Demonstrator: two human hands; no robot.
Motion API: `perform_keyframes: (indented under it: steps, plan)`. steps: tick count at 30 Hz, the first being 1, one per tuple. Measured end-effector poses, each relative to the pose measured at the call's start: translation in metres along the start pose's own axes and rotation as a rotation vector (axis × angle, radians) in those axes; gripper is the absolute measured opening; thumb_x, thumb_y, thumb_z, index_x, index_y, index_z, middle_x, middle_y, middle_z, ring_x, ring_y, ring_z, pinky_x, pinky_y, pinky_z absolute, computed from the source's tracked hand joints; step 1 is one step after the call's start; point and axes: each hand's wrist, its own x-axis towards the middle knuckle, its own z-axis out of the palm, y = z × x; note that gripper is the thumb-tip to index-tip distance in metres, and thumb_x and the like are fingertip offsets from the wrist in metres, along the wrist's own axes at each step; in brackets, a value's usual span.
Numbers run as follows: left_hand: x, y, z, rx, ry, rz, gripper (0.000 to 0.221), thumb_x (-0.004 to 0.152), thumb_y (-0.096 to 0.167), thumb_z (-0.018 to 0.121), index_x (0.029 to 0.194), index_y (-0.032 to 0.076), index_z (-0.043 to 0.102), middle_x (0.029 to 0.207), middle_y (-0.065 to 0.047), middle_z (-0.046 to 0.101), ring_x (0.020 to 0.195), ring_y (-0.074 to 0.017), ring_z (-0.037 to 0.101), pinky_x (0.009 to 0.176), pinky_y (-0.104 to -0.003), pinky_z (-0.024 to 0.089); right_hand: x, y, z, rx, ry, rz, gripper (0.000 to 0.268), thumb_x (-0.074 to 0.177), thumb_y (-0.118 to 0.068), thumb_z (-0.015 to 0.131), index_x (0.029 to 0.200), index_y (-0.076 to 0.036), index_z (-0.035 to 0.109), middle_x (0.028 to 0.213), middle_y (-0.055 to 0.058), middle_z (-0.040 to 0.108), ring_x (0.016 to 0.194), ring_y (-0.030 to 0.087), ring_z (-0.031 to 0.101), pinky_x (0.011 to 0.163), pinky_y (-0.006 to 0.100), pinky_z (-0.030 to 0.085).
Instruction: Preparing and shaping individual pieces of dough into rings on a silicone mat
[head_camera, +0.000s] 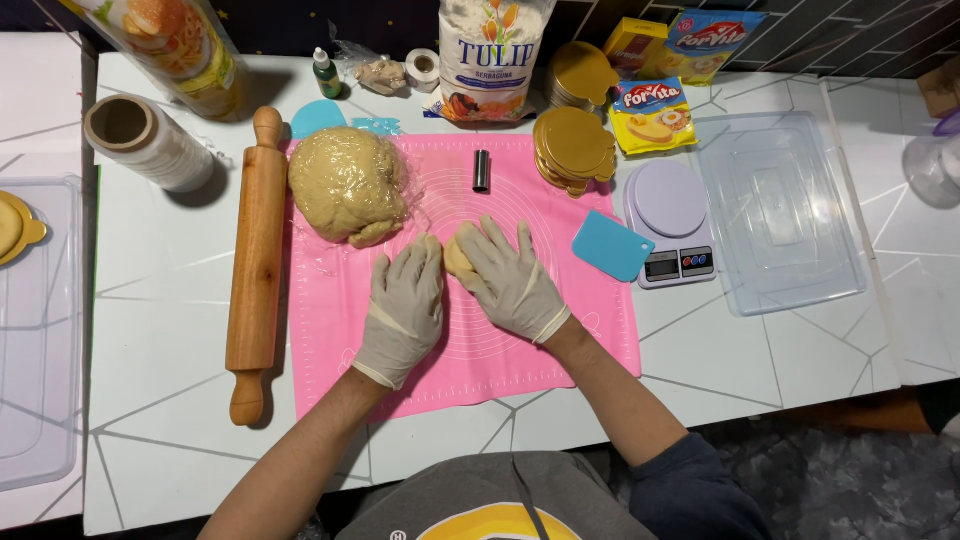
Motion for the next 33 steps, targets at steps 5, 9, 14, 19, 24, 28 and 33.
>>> perform_keyframes:
  steps: [5,9,14,19,24,28,33]
  plan:
    - [0.002,0.007,0.001,-0.003,0.006,0.140,0.056,0.096,0.027,0.049,0.150,0.013,0.049,0.143,-0.007,0.057,0.132,-0.0250,0.054,0.117,-0.048,0.030,-0.011,0.012,0.006,0.302,-0.012,0.089,0.053,0.110,-0.037,0.035,0.154,-0.008,0.043,0.153,0.012,0.052,0.143,0.040,0.044,0.108,0.072,0.031]
    - [0.020,0.011,-0.018,-0.122,0.001,0.233,0.053,0.101,0.033,0.045,0.150,0.012,0.049,0.145,-0.010,0.055,0.135,-0.0282,0.053,0.117,-0.053,0.028,-0.013,0.033,-0.005,0.397,0.106,0.253,0.047,0.110,-0.029,0.043,0.152,-0.008,0.047,0.149,0.011,0.056,0.140,0.037,0.048,0.111,0.064,0.034]
    - [0.028,0.016,-0.015,-0.160,-0.067,0.310,0.066,0.105,0.050,0.035,0.151,0.004,0.044,0.149,-0.016,0.052,0.137,-0.0320,0.051,0.114,-0.059,0.030,-0.014,0.049,-0.011,0.574,0.321,0.364,0.037,0.109,-0.014,0.046,0.140,0.002,0.057,0.135,0.020,0.064,0.127,0.037,0.060,0.110,0.046,0.047]
    - [0.031,0.020,-0.019,-0.088,-0.092,0.338,0.064,0.106,0.049,0.035,0.149,0.002,0.045,0.144,-0.016,0.054,0.134,-0.0319,0.052,0.113,-0.059,0.032,-0.018,0.053,0.008,0.504,0.341,0.351,0.033,0.108,-0.015,0.050,0.135,0.002,0.062,0.130,0.020,0.067,0.124,0.037,0.062,0.109,0.046,0.048]
    - [0.031,0.029,-0.020,-0.121,-0.111,0.346,0.068,0.105,0.049,0.039,0.150,-0.001,0.042,0.146,-0.021,0.052,0.135,-0.0349,0.051,0.113,-0.057,0.033,-0.017,0.054,0.011,0.484,0.376,0.314,0.031,0.107,-0.012,0.053,0.134,0.002,0.062,0.131,0.019,0.067,0.122,0.037,0.064,0.110,0.046,0.047]
    - [0.033,0.032,-0.021,-0.076,-0.141,0.387,0.077,0.102,0.058,0.033,0.150,-0.002,0.042,0.147,-0.023,0.049,0.136,-0.0377,0.049,0.113,-0.059,0.034,-0.014,0.053,0.007,0.492,0.398,0.285,0.030,0.108,-0.011,0.052,0.129,0.005,0.063,0.128,0.022,0.068,0.118,0.039,0.065,0.108,0.047,0.049]
    - [0.031,0.035,-0.029,-0.095,-0.145,0.367,0.072,0.105,0.054,0.031,0.150,-0.001,0.042,0.149,-0.021,0.048,0.138,-0.0379,0.046,0.111,-0.062,0.033,-0.013,0.054,0.007,0.472,0.410,0.260,0.028,0.107,-0.009,0.052,0.127,0.006,0.064,0.126,0.022,0.068,0.115,0.039,0.067,0.108,0.047,0.049]
